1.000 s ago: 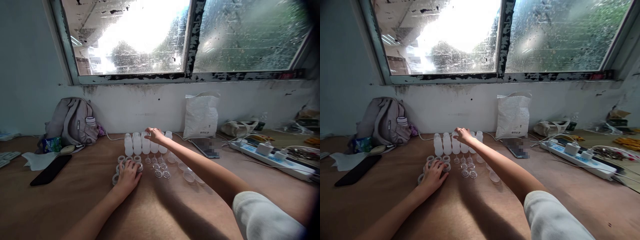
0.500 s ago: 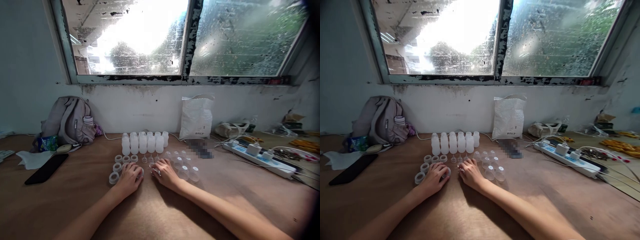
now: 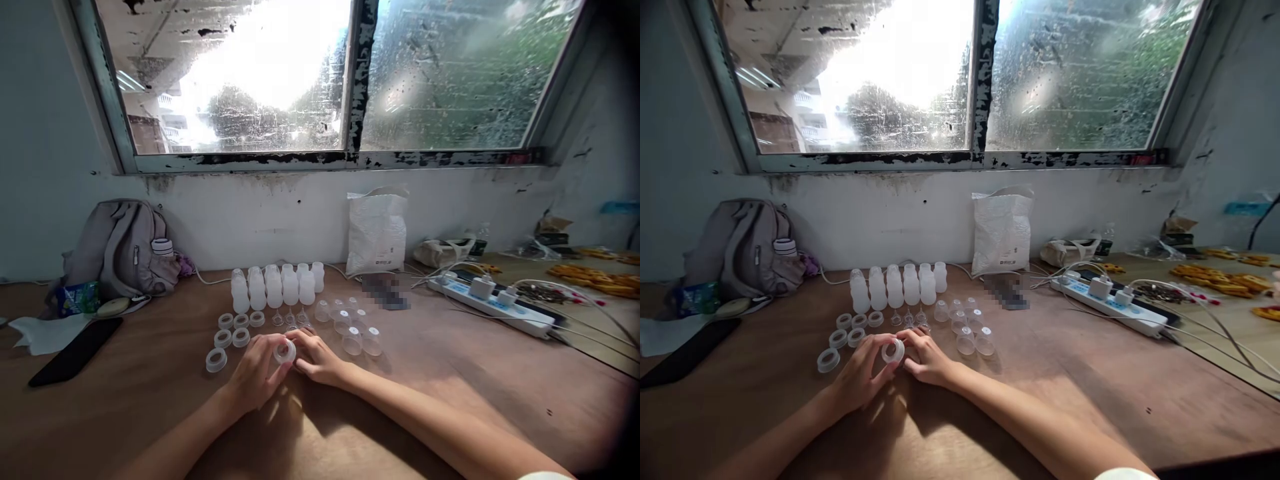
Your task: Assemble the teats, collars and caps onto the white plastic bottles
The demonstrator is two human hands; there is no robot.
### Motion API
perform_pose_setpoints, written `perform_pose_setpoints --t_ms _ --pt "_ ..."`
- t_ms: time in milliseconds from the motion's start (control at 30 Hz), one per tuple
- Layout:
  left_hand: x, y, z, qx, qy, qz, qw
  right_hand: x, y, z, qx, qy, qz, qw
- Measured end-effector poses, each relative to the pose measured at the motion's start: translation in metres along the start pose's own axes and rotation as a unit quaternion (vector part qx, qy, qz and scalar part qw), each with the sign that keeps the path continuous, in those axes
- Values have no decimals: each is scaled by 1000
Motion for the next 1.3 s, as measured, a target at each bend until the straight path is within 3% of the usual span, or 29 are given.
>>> perform_pose_setpoints --t_ms 133,333,567,767,1300 --pt "-1 2 -2 -18 -7 0 1000 5 10 5 -36 67 -32 997" --pt "-4 -8 -12 -59 -18 33 998 10 9 9 -4 132 -8 991" --pt "-6 -13 -19 -72 -44 57 995 5 -1 4 78 78 20 994" --pt "-7 -16 -23 -56 -70 69 994 4 -3 1 131 59 5 990" --pt "-6 -14 -24 -59 -84 65 993 4 1 -5 111 53 18 992"
Point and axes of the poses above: each hand's wrist, its own x-axis away from the middle knuckle, its own z-axis out of the back of the hand, y = z × x, the point moved 6 cm from there along -x, towards the middle knuckle, and after that the axes turned 9 degrees about -y, right-handed, at the moved point
